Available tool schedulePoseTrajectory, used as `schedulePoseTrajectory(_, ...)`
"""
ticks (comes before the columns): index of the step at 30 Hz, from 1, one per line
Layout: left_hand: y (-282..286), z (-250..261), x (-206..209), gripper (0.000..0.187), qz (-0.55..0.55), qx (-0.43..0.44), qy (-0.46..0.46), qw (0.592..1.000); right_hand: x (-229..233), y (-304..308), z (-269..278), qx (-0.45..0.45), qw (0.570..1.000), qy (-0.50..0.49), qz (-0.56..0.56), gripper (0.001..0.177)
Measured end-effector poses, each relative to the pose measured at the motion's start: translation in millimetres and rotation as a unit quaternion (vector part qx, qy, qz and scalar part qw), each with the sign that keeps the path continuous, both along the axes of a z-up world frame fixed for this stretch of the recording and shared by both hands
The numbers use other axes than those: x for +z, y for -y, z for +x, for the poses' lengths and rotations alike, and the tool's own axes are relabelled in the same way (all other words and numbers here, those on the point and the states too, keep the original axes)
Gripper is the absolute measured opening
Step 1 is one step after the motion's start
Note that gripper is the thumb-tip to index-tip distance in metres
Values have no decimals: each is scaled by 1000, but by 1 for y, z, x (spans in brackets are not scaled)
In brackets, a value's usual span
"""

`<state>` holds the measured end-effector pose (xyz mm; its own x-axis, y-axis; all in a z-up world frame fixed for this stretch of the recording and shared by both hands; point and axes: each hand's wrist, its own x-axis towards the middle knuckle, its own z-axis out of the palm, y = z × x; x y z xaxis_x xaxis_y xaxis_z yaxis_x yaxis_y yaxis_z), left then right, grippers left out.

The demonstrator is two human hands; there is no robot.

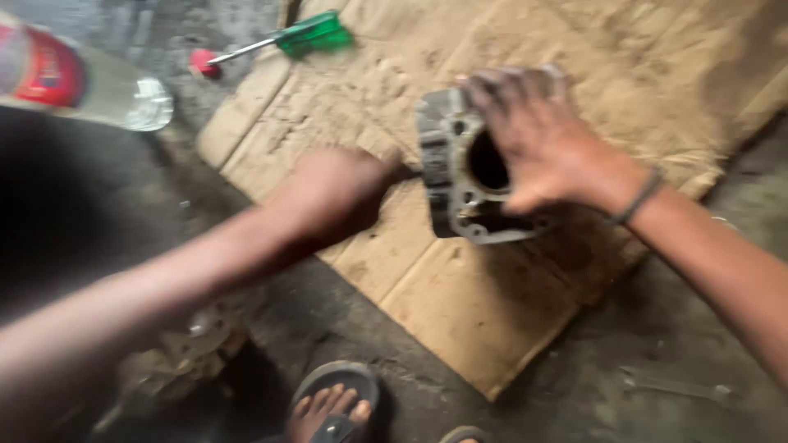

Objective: Cleaning and scraping carbon or gasket residue from a motorcycle engine cylinder block.

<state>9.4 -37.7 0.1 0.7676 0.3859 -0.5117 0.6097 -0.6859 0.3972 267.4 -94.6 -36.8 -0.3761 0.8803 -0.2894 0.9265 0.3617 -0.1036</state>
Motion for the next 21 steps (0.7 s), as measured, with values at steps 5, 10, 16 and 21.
schedulePoseTrajectory(5, -29, -5, 3, 13, 129, 66, 142, 979, -18, -3, 13, -11, 1000, 17, -14, 142)
schedulePoseTrajectory(10, -11, 2, -62, 23, 167, 89, 232, 954, -22, 1, 6, -3, 997, 11, 71, 148)
schedulePoseTrajectory(16, 0, 8, -49, 31, 141, 70, 278, 948, -21, -9, 15, -9, 998, 3, 57, 140)
schedulePoseTrajectory(21, -6, 14, -32, 27, 202, 105, 333, 915, 23, -6, -4, -37, 997, 57, -47, 156)
